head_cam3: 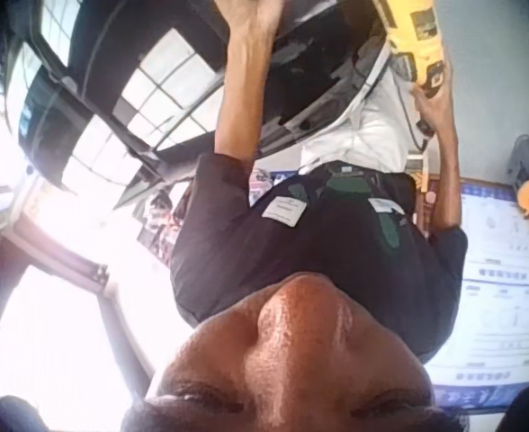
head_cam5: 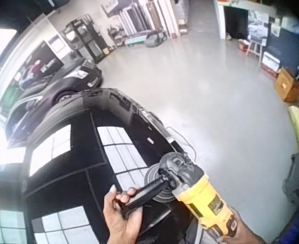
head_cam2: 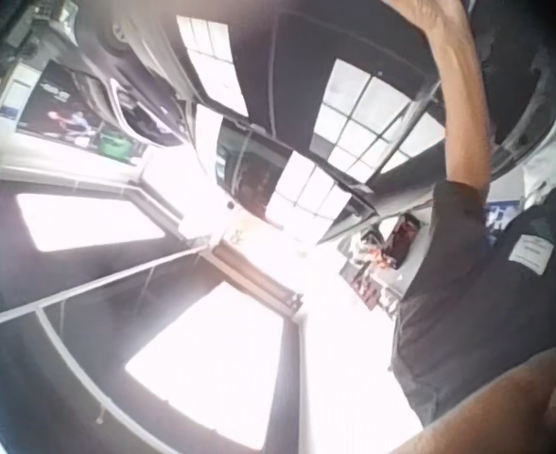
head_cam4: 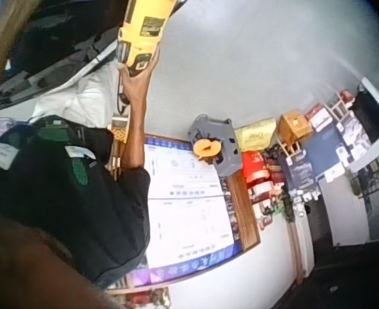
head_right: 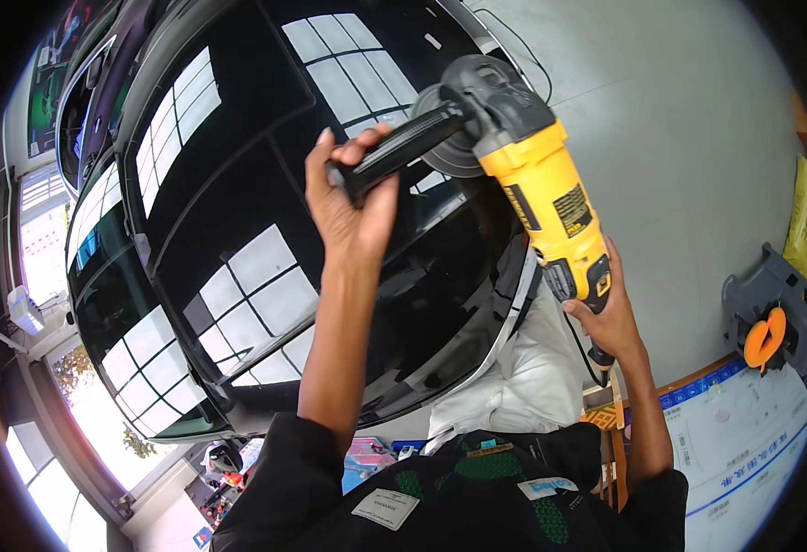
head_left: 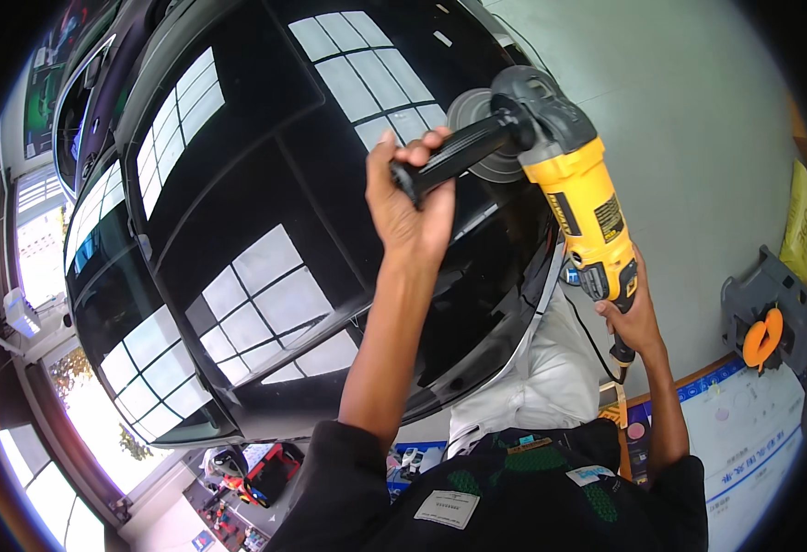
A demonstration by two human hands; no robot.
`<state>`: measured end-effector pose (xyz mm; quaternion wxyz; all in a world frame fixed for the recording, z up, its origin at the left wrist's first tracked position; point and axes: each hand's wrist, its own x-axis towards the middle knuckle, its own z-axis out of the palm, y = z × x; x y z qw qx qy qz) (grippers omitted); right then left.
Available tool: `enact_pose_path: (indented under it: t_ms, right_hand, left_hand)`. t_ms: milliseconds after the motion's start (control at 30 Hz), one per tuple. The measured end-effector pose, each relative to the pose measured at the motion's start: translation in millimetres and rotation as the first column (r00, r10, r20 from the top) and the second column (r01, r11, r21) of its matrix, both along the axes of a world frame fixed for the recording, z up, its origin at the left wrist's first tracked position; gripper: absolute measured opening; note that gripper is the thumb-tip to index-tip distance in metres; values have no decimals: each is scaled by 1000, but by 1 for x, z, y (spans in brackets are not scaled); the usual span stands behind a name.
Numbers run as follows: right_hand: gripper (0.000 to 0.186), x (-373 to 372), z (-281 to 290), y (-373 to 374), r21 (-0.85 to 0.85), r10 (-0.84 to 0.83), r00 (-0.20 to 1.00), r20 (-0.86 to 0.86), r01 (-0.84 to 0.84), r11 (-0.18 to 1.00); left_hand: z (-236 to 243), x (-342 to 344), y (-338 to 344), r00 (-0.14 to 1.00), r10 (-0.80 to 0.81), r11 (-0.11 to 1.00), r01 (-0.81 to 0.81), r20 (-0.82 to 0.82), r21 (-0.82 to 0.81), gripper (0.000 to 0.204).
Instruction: The person uses a yellow electric polisher to buff the hood of a black car. They apply a white polishing compound from a blue tube and continue polishing the surface with the machine.
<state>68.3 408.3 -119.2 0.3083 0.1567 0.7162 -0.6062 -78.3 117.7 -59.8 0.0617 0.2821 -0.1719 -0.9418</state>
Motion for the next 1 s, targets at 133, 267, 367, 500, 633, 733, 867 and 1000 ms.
enact_pose_path:
  t_ms: [133, 267, 367, 500, 633, 733, 867, 1000]
  right_hand:
    - [112, 35, -3, 12, -44, -88, 996, 4, 89, 995]
    - [113, 63, 8, -16, -78, -32, 991, -128, 22, 997]
    - [111, 75, 23, -45, -60, 75, 974, -213, -90, 994]
    - [111, 88, 44, -95, -104, 257, 943, -210, -283, 953]
    - [111, 105, 58, -155, -132, 440, 874, -208, -471, 872]
    - [108, 110, 87, -195, -191, 604, 787, -130, -617, 763]
    - [107, 146, 118, -220, -191, 760, 577, -300, -817, 544]
    - [111, 198, 144, -230, -433, 873, 432, -228, -848, 307]
  left_hand:
    - [-7, 19, 4, 998, -57, 998, 59, -35, 38, 30]
    - [13, 60, -34, 999, 14, 998, -12, -34, 58, 31]
    - [33, 103, -77, 992, 89, 996, -86, -88, 39, 32]
    - [58, 173, -139, 958, 254, 965, -259, -133, -26, 31]
    - [79, 246, -207, 897, 396, 910, -412, -197, -47, 32]
    - [114, 307, -245, 851, 407, 856, -483, -331, -187, 33]
    - [170, 425, -256, 761, 442, 696, -625, -474, -353, 30]
    - [224, 530, -217, 721, 322, 426, -689, -614, -586, 35]
